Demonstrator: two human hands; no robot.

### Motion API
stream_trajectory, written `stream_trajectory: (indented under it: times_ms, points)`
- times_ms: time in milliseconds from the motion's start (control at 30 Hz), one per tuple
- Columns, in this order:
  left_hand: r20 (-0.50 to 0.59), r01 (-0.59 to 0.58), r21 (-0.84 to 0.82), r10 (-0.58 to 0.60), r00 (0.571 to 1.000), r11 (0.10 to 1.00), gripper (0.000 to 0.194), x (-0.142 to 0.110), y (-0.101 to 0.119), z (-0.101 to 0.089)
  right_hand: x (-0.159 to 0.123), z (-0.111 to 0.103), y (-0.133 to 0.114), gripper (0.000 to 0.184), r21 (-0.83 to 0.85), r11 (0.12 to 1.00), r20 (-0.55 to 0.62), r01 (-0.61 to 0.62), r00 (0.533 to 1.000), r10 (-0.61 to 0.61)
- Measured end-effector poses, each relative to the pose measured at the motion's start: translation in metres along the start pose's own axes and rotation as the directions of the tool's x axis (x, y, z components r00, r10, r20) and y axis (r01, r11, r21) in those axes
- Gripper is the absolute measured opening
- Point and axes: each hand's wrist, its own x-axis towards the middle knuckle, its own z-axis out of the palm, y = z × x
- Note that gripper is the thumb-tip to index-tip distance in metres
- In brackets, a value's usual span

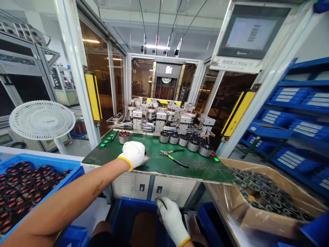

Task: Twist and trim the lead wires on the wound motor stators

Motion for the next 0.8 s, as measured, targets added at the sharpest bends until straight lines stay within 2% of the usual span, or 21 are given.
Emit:
stream_trajectory:
  times_ms: [33,100,167,200,233,267,333,400,467,533,600,700,800]
  points:
    - [-0.015,-0.041,0.015,0.041,0.999,0.999,0.059,0.0,-0.008,0.004,0.0,-0.014,-0.01,0.034,-0.024,0.998,-0.036,0.052,0.998,-0.053]
    - [0.022,-0.231,-0.079,0.234,0.972,0.97,0.052,0.003,-0.03,0.007,-0.001,-0.042,-0.034,0.034,-0.067,0.985,-0.144,0.157,0.976,-0.165]
    - [0.067,-0.413,-0.262,0.443,0.894,0.872,0.058,0.007,-0.051,0.004,-0.001,-0.065,-0.064,0.036,-0.097,0.972,-0.242,0.215,0.942,-0.233]
    - [0.072,-0.457,-0.344,0.508,0.858,0.821,0.064,0.008,-0.058,0.003,0.001,-0.074,-0.081,0.036,-0.11,0.958,-0.267,0.263,0.921,-0.283]
    - [0.073,-0.467,-0.405,0.537,0.841,0.786,0.067,0.009,-0.061,0.002,0.003,-0.079,-0.098,0.036,-0.123,0.937,-0.262,0.326,0.9,-0.348]
    - [0.073,-0.448,-0.445,0.53,0.845,0.775,0.067,0.009,-0.062,0.002,0.008,-0.082,-0.114,0.034,-0.135,0.905,-0.238,0.404,0.873,-0.426]
    - [0.086,-0.35,-0.472,0.438,0.895,0.809,0.061,0.008,-0.057,0.004,0.021,-0.077,-0.14,0.032,-0.184,0.816,-0.143,0.548,0.806,-0.574]
    - [0.105,-0.239,-0.461,0.32,0.942,0.854,0.057,0.005,-0.05,0.008,0.041,-0.063,-0.156,0.033,-0.288,0.749,-0.06,0.597,0.769,-0.636]
    - [0.108,-0.201,-0.447,0.276,0.955,0.872,0.056,0.004,-0.046,0.011,0.062,-0.047,-0.161,0.035,-0.448,0.715,-0.031,0.537,0.79,-0.612]
    - [0.1,-0.218,-0.445,0.29,0.952,0.869,0.058,0.003,-0.046,0.013,0.078,-0.032,-0.161,0.037,-0.595,0.673,-0.028,0.44,0.825,-0.564]
    - [0.097,-0.225,-0.441,0.295,0.951,0.869,0.058,0.003,-0.05,0.013,0.086,-0.025,-0.159,0.035,-0.697,0.602,0.002,0.39,0.84,-0.543]
    - [0.121,-0.189,-0.429,0.263,0.957,0.883,0.055,0.002,-0.055,0.01,0.082,-0.031,-0.16,0.032,-0.816,0.43,0.109,0.387,0.833,-0.542]
    - [0.166,-0.161,-0.448,0.259,0.952,0.879,0.056,0.002,-0.057,0.005,0.071,-0.059,-0.165,0.036,-0.873,0.283,0.215,0.398,0.834,-0.509]
